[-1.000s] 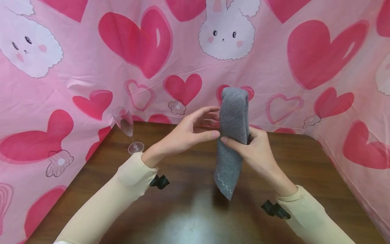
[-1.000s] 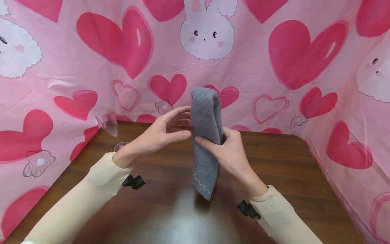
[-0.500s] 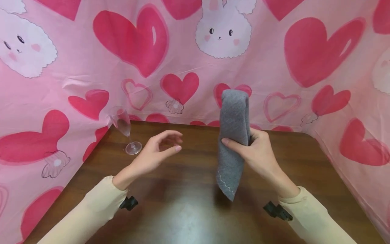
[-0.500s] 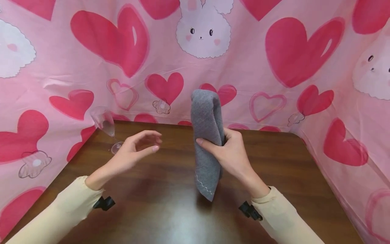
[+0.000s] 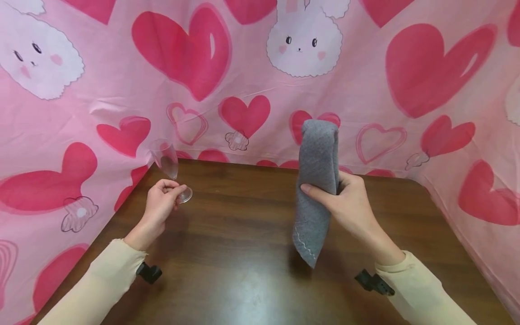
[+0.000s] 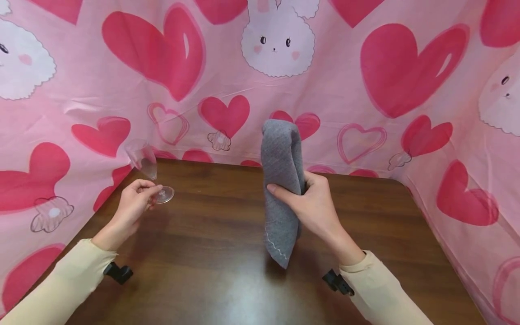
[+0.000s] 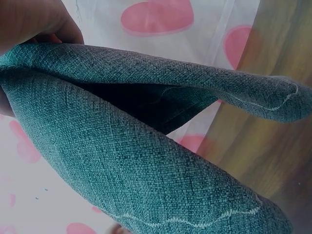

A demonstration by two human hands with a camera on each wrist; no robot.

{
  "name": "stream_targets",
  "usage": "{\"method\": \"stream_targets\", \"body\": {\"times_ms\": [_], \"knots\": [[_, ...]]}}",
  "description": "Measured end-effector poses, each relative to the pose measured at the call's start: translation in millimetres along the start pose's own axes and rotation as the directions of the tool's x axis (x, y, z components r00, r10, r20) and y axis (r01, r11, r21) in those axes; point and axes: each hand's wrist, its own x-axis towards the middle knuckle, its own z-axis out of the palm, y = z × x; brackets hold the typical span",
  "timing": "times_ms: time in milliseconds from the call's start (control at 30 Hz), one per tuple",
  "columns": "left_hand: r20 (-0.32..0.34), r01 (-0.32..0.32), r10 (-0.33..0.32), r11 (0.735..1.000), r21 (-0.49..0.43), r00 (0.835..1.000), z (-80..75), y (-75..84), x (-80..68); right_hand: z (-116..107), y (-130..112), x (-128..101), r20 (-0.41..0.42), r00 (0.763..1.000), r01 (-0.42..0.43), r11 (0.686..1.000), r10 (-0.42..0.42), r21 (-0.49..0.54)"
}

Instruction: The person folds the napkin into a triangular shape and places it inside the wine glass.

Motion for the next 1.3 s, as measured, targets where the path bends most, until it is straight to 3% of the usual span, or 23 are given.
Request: {"method": "stream_targets", "body": {"times_ms": [133, 233, 433, 600, 967, 1300], "knots": [[-0.062, 0.005, 0.002, 0.994, 0.109, 0.998, -12.0, -7.3, 15.6, -1, 1, -1, 0.004, 1.000, 0.010, 1.000, -0.010, 0.007], [-0.067, 0.015, -0.005, 0.989, 0.146, 0.998, -19.5, -11.4, 27.7, -1, 2, -1, 0.006, 1.000, 0.012, 1.000, -0.012, 0.003], [0.010, -0.001, -0.001, 0.982, 0.190, 1.000, -31.1, -21.1, 50.4, 1, 3, -1, 0.011, 1.000, 0.013, 1.000, -0.013, 0.025], [0.041, -0.017, 0.009, 0.978, 0.209, 0.999, -32.7, -22.8, 60.4, 2, 2, -1, 0.009, 1.000, 0.021, 1.000, -0.021, 0.013], [0.077, -0.032, 0.015, 0.974, 0.226, 0.997, -25.7, -23.2, 65.4, 2, 2, -3, -0.002, 1.000, 0.014, 1.000, -0.014, 0.009], [0.129, -0.045, 0.014, 0.970, 0.240, 0.992, -1.9, -19.5, 57.7, 3, 4, -4, 0.006, 1.000, -0.009, 1.000, 0.009, 0.013]]}}
